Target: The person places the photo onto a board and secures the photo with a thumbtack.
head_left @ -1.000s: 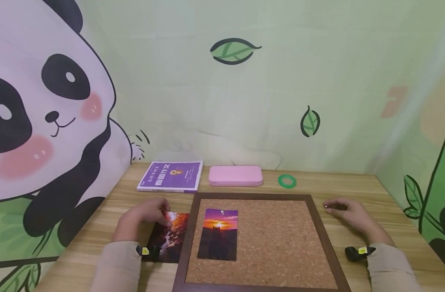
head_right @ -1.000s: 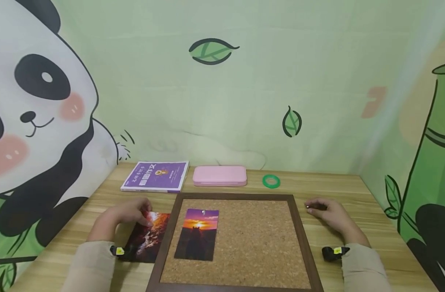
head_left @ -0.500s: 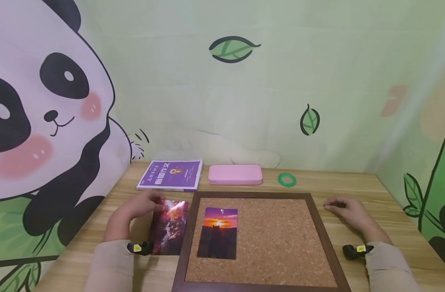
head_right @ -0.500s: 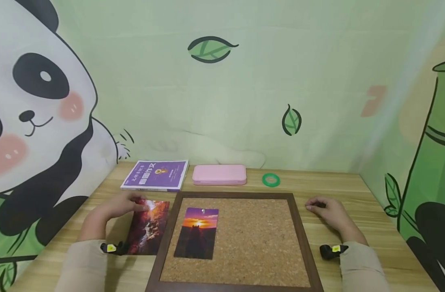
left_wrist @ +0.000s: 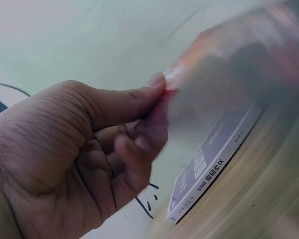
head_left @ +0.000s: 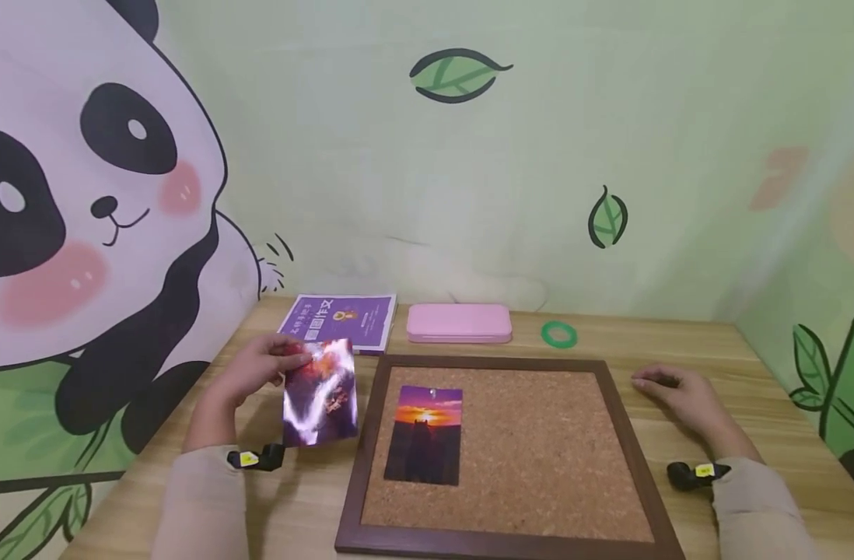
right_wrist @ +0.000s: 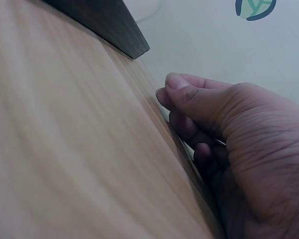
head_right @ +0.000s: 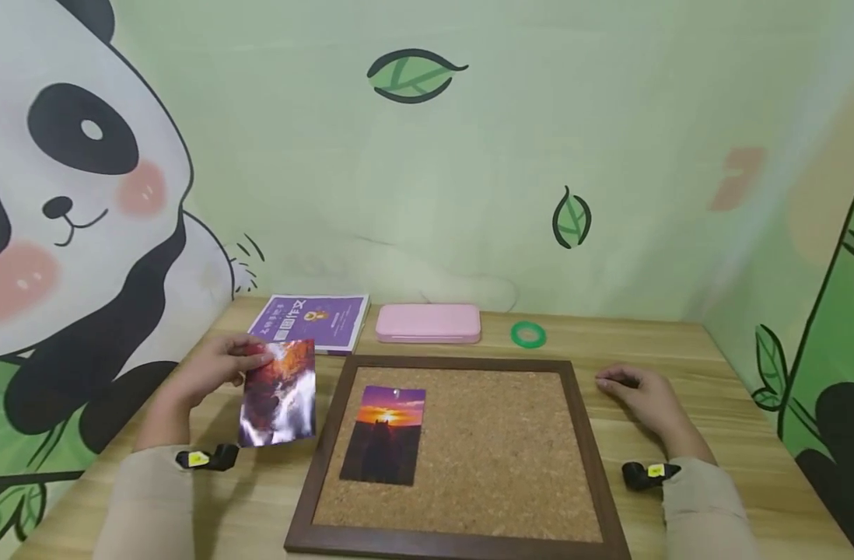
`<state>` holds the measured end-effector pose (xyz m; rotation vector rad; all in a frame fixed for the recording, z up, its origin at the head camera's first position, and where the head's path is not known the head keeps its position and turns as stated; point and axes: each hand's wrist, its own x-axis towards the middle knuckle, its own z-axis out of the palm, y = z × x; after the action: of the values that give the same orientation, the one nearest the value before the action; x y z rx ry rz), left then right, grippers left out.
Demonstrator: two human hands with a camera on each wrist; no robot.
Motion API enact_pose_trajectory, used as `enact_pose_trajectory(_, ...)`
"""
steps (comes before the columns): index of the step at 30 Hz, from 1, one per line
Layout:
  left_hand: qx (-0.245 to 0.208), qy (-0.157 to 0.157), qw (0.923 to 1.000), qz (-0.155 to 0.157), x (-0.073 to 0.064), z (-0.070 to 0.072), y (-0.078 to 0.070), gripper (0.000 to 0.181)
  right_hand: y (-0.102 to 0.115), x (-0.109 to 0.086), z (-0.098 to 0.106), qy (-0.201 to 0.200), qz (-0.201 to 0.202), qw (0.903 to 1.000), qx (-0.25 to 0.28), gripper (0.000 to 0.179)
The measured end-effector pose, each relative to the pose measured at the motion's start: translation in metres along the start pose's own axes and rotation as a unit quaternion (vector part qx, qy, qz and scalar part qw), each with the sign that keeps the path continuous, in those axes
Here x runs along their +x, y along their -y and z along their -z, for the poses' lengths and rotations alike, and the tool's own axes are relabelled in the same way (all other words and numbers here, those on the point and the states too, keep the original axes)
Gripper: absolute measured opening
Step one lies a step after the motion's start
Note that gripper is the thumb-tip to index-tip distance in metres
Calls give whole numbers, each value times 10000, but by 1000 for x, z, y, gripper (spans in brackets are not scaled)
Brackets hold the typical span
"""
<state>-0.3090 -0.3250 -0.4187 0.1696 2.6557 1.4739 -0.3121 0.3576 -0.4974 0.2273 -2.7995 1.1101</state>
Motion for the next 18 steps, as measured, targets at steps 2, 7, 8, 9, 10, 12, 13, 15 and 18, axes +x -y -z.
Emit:
enact_pose_trajectory(2, -243, -182, 9995, -28, 1, 2, 0, 43, 0, 0, 1, -50, 27, 10000, -3, 39)
enact_pose_trajectory(7, -748, -306, 9966, -151, 4, -10, -5, 44, -2, -3, 1, -92, 72, 9999, 82, 34)
enact_pose_trajectory(8, -795, -251, 9963, -199, 5, -13, -8, 44, -2, -4, 1, -96, 67, 9999, 99, 34)
enact_pose_trajectory(9, -834, -180, 9960, -249, 6, -17, -11, 43, -2, -4, 1, -108, 63, 9999, 117, 34)
enact_pose_trajectory(10, -862, -110, 9958, -295, 8, -21, -14, 42, -2, -4, 1, -115, 57, 9998, 134, 34)
enact_pose_trajectory(12, -879, 49, 9954, -369, 10, -30, -22, 40, -1, -3, 2, -107, 35, 9998, 142, 35)
enact_pose_trajectory(13, -858, 142, 9954, -413, 12, -35, -25, 40, -1, -3, 2, -102, 29, 9999, 114, 35)
enact_pose_trajectory(15, -818, 315, 9950, -487, 14, -44, -33, 38, -1, -2, 3, -93, 7, 9999, 87, 36)
enact_pose_trajectory(18, -772, 525, 9941, -561, 15, -58, -42, 35, 0, -1, 3, -64, -19, 10000, 62, 38)
